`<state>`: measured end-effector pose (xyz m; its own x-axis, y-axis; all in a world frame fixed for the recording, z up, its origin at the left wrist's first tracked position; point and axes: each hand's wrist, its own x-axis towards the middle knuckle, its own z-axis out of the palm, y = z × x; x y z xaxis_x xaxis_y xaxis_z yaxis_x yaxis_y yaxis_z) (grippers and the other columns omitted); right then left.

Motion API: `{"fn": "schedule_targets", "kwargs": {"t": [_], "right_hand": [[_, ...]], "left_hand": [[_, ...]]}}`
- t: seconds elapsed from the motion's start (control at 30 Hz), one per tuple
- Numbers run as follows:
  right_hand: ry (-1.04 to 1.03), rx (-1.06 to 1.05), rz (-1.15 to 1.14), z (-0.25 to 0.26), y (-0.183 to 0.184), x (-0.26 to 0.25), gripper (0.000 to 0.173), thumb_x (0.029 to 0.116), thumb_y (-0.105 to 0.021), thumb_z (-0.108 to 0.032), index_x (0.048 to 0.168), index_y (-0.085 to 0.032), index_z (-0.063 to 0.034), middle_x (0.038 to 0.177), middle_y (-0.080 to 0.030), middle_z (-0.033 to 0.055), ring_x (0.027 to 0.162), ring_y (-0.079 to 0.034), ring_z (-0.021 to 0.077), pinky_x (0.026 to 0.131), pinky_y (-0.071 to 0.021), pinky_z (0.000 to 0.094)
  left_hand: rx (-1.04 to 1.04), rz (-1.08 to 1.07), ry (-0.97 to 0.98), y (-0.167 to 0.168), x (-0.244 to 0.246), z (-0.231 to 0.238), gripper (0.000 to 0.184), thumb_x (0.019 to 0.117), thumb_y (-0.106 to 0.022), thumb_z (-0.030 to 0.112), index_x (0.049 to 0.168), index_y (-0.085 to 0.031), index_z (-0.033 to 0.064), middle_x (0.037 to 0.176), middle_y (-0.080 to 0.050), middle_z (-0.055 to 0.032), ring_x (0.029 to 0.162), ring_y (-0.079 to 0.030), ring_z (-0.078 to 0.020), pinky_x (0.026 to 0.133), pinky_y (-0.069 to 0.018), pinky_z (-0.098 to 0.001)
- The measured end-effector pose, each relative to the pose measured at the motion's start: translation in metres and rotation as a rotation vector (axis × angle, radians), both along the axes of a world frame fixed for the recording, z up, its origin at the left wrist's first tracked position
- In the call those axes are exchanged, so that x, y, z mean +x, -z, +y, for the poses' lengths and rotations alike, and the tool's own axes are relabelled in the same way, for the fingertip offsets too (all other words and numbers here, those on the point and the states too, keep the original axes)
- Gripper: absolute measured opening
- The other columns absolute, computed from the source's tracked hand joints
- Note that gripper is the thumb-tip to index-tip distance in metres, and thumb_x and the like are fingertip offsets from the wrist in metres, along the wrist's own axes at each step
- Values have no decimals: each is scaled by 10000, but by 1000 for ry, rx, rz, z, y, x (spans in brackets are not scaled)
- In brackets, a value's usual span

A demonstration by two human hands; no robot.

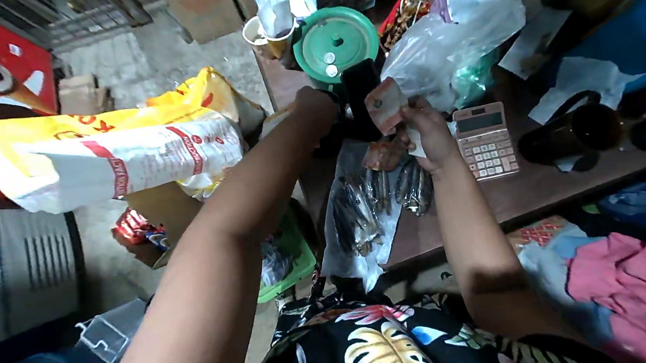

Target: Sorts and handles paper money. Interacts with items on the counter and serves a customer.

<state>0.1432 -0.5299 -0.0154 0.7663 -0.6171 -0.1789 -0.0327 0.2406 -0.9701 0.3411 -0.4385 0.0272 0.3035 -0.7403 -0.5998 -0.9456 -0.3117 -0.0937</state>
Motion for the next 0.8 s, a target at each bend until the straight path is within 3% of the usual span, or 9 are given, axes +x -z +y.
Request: {"fn": "schedule_targets", "kwargs": {"t": [0.13, 0.23, 0.3, 0.4, 0.47, 0.57, 0.67, 0.73, 0.8], "right_hand": [[57, -19, -49, 9, -1, -16, 152, 1075, -420, -218, 1147, -532, -145, 776, -573, -73, 534, -475, 3, 493, -433, 168], [84, -57, -122, 25, -10, -23, 132, 1083, -414, -231, 1079, -523, -157, 759, -586, -71, 520, -487, 0, 462, -422, 152], [102, -98, -146, 44, -18, -22, 125, 1079, -427, -222, 1082, -530, -150, 796, -609, -64, 536, -507, -5, 466, -432, 143], [107, -151, -153, 88, -28, -13, 85, 1071, -471, -204, 1092, -533, -150, 817, -624, -62, 559, -525, -6, 487, -445, 142], [61, -200, -153, 132, -32, 1, 27, 1049, -501, -162, 1058, -521, -148, 826, -614, -75, 583, -531, -15, 522, -462, 142], [-63, -240, -126, 225, -38, 32, 77, 993, -544, -90, 970, -530, -161, 803, -598, -109, 606, -531, -32, 558, -473, 148], [-185, -242, -128, 339, -24, 68, 155, 966, -597, -71, 1080, -511, -133, 901, -611, -87, 625, -542, -30, 555, -482, 149], [-301, -234, -150, 416, -15, 95, 320, 965, -604, -65, 1254, -472, -99, 1040, -602, -47, 702, -576, -6, 599, -516, 171], [-449, -224, -145, 487, -12, 125, 266, 978, -555, -44, 1232, -488, -85, 1040, -589, -28, 716, -579, 12, 611, -523, 194]], "left_hand": [[-85, 40, -43, -23, 13, 21, 396, 896, -764, 354, 1009, -706, -22, 1033, -679, -268, 1023, -645, -485, 831, -478, -706], [-245, 195, -116, -40, 31, 57, 558, 1005, -538, 557, 1115, -708, 37, 1083, -691, -239, 1067, -657, -451, 868, -483, -708], [-448, 400, -199, -47, 39, 99, 520, 1080, -392, 417, 1115, -680, -15, 1077, -670, -253, 1053, -646, -427, 886, -470, -675], [-690, 580, -388, -50, 42, 183, 390, 1051, -419, 293, 1161, -660, 7, 1026, -682, -201, 959, -665, -331, 861, -509, -591], [-804, 686, -513, -51, 39, 251, 320, 1035, -461, 237, 1148, -661, 14, 928, -664, -136, 802, -622, -217, 754, -518, -463], [-1065, 848, -722, -42, 37, 363, 179, 1016, -538, 179, 995, -646, 38, 732, -591, 35, 579, -489, -4, 561, -433, -208], [-1367, 911, -815, -32, 38, 491, 128, 1002, -542, 112, 996, -636, 25, 842, -660, 59, 738, -611, 21, 734, -535, -196], [-1499, 891, -875, -27, 36, 577, 139, 996, -508, 107, 1008, -633, 47, 847, -664, 71, 751, -619, 16, 738, -542, -195], [-1584, 855, -1022, -25, 24, 657, 164, 988, -476, 84, 1019, -634, 55, 839, -664, 55, 727, -625, -4, 701, -550, -204]]}}
